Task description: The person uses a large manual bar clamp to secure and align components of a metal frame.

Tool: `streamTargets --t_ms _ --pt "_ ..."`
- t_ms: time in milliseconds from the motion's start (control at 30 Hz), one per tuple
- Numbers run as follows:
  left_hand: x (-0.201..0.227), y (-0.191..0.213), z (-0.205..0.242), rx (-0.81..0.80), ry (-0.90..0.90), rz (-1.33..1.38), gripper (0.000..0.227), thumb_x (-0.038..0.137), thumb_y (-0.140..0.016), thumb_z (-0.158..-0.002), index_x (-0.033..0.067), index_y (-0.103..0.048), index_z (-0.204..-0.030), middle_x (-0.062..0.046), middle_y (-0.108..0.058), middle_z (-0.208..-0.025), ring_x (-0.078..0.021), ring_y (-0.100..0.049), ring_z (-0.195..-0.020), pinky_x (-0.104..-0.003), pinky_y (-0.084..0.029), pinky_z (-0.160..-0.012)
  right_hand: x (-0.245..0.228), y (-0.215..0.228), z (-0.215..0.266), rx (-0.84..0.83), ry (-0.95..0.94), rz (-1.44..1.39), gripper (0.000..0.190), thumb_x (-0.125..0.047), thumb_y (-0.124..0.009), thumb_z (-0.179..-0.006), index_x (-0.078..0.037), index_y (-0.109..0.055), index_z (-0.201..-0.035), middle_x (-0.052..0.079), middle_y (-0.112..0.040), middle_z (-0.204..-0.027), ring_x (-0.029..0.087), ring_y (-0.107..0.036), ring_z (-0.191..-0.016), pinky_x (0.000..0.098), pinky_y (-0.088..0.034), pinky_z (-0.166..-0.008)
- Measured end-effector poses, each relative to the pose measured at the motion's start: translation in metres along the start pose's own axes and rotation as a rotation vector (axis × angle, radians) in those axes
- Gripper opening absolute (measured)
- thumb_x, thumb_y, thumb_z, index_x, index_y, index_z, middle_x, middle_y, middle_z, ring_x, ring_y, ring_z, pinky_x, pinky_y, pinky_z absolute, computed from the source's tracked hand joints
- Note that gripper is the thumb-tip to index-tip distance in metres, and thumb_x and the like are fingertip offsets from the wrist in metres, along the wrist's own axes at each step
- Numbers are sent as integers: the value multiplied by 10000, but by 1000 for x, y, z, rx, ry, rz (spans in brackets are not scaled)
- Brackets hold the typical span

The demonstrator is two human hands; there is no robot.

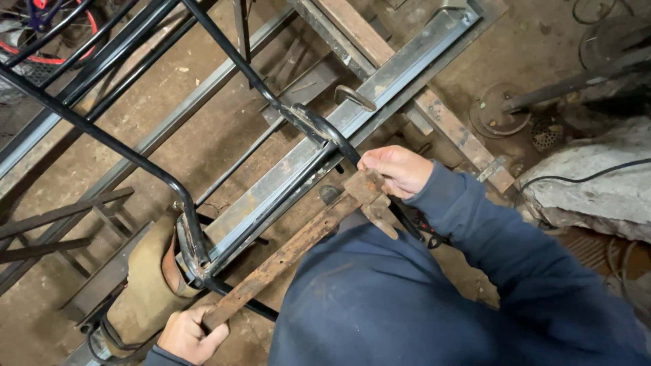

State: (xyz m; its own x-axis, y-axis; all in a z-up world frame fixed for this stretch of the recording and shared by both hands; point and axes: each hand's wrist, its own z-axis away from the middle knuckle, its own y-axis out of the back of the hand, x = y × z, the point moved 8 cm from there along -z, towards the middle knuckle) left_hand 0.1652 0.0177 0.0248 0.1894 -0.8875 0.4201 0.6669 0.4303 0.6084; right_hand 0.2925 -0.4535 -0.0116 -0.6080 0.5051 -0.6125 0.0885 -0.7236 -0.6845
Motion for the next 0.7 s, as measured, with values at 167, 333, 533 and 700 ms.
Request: streamTargets --t_ms 167,333,533,700 --pt "-20 -15 -4 7 -99 -12 345 292 -835 -663 152 -801 -976 -126 -730 -613 -278 -778 -603 -363 -599 -592 21 12 -3 125 -142 -67 212 -223 -586 -992 -31 -676 -1007 26 -712 -903 133 -683 -825 290 -569 -777" --pt "-1 -8 8 -6 -66 -20 365 347 -874 -674 168 -812 -987 -156 -702 -601 -332 -748 -609 -388 -587 -584 5 39 8 144 67 132 239 -199 -607 -1083 19 -672 -1010 33 -657 -874 113 -610 -796 256 -502 -735" --pt "-12 -19 7 43 -115 -41 389 382 -886 -644 159 -797 -951 -162 -692 -601 -347 -739 -623 -402 -581 -580 -100 -21 88 397 477 430 194 -140 -596 -1073 28 -684 -1029 46 -651 -826 125 -595 -692 267 -497 -644" --pt "-4 -19 1 37 -103 13 343 341 -822 -643 169 -826 -939 -139 -730 -643 -324 -761 -659 -386 -597 -620 -147 -103 135 460 838 1120 119 -75 -651 -1056 13 -709 -1001 86 -698 -877 154 -654 -744 267 -515 -698"
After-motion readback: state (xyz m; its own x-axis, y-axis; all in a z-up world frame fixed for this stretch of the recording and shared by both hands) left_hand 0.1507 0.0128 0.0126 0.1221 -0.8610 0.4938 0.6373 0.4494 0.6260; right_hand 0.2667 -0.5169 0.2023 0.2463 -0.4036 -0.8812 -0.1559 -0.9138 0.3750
